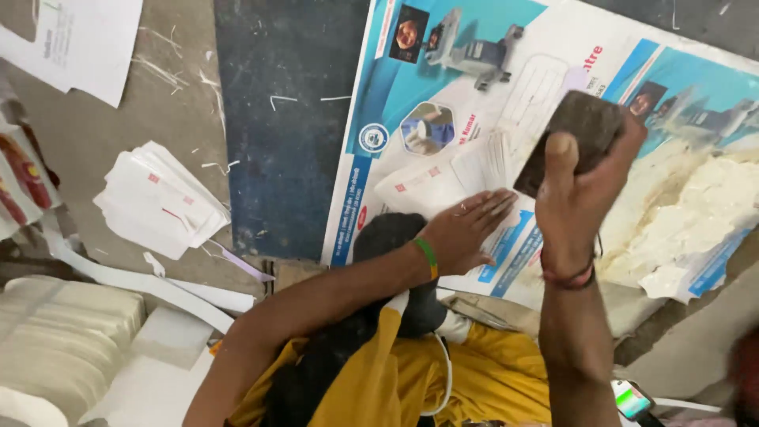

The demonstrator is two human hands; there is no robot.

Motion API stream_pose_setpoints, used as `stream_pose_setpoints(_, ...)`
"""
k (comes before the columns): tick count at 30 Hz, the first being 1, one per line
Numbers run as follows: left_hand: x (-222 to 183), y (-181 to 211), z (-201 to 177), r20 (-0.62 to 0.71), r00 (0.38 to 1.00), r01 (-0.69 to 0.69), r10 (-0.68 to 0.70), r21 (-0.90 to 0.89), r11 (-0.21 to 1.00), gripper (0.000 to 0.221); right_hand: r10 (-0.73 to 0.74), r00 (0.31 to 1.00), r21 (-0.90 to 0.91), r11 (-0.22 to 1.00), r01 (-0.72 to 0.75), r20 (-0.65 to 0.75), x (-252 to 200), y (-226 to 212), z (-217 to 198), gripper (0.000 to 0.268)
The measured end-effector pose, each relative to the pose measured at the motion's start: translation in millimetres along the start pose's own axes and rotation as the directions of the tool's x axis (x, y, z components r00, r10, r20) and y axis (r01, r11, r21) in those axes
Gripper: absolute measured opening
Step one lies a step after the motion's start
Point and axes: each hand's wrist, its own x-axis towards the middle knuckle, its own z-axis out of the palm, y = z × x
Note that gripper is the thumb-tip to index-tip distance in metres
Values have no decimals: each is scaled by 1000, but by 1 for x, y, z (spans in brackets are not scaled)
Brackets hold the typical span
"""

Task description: Applying glue with a sponge and folding paper packaging components.

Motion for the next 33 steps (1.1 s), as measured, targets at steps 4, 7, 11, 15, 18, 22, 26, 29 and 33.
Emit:
stream_pose_setpoints(4, 2, 4, 7, 159, 987, 24, -10, -86, 996, 93, -334, 940, -433, 838, 331, 73, 3, 30, 26, 58)
stream_pose_setpoints(7, 16, -13, 5, 193, 981, 16, -9, -35, 999, 94, -478, 863, -714, 547, 437, 163, 63, 47, 50, 68)
stream_pose_setpoints(11, 0, 8, -3, 33, 999, -5, 4, 34, 999, 97, -529, 842, -733, 531, 425, 105, 73, 45, 32, 57)
stream_pose_setpoints(15, 21, -38, -26, -93, 996, 6, 7, 133, 991, 94, -687, 720, -579, 626, 522, -94, 94, 28, 4, 33)
stream_pose_setpoints(18, 8, -44, -30, -90, 994, 68, -56, 143, 987, 97, -488, 859, -334, 844, 420, -153, 16, 68, -11, 27)
stream_pose_setpoints(22, 7, -54, -28, -139, 990, 6, 22, 197, 980, 96, -226, 959, -183, 964, 195, -170, -39, 113, -9, 16)
stream_pose_setpoints(26, 10, -53, -30, -139, 988, -45, 70, 170, 984, 95, -321, 939, -234, 929, 286, -126, -45, 95, -4, 26)
stream_pose_setpoints(29, 30, -58, -41, -138, 988, -52, 76, 171, 984, 94, -354, 922, -328, 899, 289, -158, -42, 115, 1, 14)
stream_pose_setpoints(33, 55, -52, -59, -116, 990, -54, 79, 209, 976, 87, -233, 970, -403, 896, 188, -66, -37, 103, -9, 10)
